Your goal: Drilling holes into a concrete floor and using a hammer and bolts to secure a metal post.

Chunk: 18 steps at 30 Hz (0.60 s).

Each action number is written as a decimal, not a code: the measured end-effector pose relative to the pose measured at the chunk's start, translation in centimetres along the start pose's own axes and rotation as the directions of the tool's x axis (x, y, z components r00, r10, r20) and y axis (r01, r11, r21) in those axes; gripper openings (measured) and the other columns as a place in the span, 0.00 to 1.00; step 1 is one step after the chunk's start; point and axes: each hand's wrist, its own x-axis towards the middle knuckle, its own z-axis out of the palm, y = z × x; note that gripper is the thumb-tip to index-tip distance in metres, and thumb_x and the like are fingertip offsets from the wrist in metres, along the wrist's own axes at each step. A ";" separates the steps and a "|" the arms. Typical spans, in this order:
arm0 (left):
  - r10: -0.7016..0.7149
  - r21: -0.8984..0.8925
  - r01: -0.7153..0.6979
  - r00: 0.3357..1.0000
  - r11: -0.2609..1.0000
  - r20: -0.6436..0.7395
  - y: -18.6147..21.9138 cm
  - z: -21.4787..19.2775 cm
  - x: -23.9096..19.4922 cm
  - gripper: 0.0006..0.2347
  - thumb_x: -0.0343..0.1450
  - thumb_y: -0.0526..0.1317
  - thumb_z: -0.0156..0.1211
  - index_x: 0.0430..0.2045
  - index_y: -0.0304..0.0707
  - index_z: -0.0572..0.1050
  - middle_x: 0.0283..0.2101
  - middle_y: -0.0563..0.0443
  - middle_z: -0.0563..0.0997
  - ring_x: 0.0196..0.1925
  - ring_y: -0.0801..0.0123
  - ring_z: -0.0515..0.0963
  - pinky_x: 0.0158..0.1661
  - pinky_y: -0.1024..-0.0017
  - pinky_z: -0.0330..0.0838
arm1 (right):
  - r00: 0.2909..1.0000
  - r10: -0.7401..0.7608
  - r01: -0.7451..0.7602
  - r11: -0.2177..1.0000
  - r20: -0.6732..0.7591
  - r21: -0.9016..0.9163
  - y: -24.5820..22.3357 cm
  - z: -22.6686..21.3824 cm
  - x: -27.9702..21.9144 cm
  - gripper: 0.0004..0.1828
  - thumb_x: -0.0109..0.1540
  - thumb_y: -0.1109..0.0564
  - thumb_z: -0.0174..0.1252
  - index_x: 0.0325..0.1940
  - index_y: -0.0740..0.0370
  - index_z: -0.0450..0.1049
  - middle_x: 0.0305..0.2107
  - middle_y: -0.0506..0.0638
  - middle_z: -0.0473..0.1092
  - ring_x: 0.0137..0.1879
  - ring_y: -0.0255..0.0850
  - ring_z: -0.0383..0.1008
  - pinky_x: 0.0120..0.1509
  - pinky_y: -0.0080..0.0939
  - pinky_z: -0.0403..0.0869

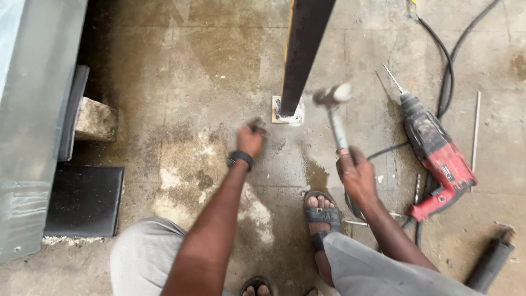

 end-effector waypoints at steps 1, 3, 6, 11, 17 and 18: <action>0.051 -0.110 -0.063 0.993 0.992 -0.109 0.0 -0.7 0.6 0.17 0.74 0.36 0.57 0.59 0.39 0.72 0.49 0.44 0.85 0.46 0.68 0.85 0.47 0.71 0.81 | 0.994 -0.093 0.099 0.986 -0.053 0.132 -0.3 -0.8 -1.2 0.14 0.70 0.50 0.50 0.55 0.60 0.70 0.25 0.49 0.71 0.26 0.36 0.67 0.25 0.37 0.67; 0.089 -0.124 -0.107 0.986 0.986 -0.144 4.5 -2.4 0.2 0.16 0.73 0.37 0.58 0.57 0.40 0.74 0.50 0.45 0.84 0.46 0.68 0.85 0.47 0.70 0.82 | 0.943 -0.315 0.332 0.916 -0.108 0.227 -2.3 -2.4 -2.8 0.13 0.72 0.50 0.48 0.52 0.61 0.70 0.26 0.49 0.71 0.27 0.34 0.68 0.28 0.35 0.68; 0.209 -0.106 -0.229 0.963 0.968 -0.169 11.5 -4.5 -1.0 0.15 0.73 0.38 0.59 0.55 0.40 0.75 0.51 0.44 0.83 0.46 0.67 0.84 0.48 0.69 0.83 | 0.757 -0.627 0.623 0.605 -0.187 0.496 -0.9 -2.3 -1.2 0.13 0.74 0.51 0.47 0.49 0.62 0.71 0.28 0.50 0.71 0.30 0.34 0.70 0.31 0.34 0.69; 0.450 0.002 -0.454 0.883 0.891 -0.137 18.4 -5.9 -2.8 0.15 0.73 0.39 0.61 0.54 0.38 0.76 0.52 0.44 0.83 0.49 0.66 0.85 0.51 0.68 0.82 | 0.761 -0.642 0.636 0.767 -0.099 -0.086 7.3 3.9 4.0 0.23 0.78 0.46 0.45 0.36 0.63 0.67 0.25 0.54 0.66 0.35 0.43 0.67 0.38 0.38 0.73; 0.630 0.021 -0.634 0.762 0.773 -0.150 22.9 -4.7 -4.3 0.19 0.75 0.47 0.62 0.57 0.34 0.77 0.51 0.42 0.86 0.51 0.62 0.86 0.54 0.65 0.82 | 0.999 -0.031 0.038 0.973 0.032 -0.226 3.0 0.9 2.8 0.27 0.73 0.38 0.48 0.40 0.66 0.73 0.22 0.53 0.71 0.26 0.37 0.69 0.31 0.38 0.69; 0.684 -0.001 -0.690 0.718 0.724 -0.127 23.7 -4.9 -4.5 0.23 0.75 0.51 0.61 0.59 0.33 0.74 0.54 0.39 0.84 0.55 0.59 0.84 0.55 0.63 0.81 | 0.999 -0.035 0.035 0.999 0.007 -0.032 3.5 0.6 2.2 0.25 0.71 0.38 0.50 0.42 0.65 0.72 0.22 0.51 0.69 0.26 0.36 0.67 0.29 0.38 0.68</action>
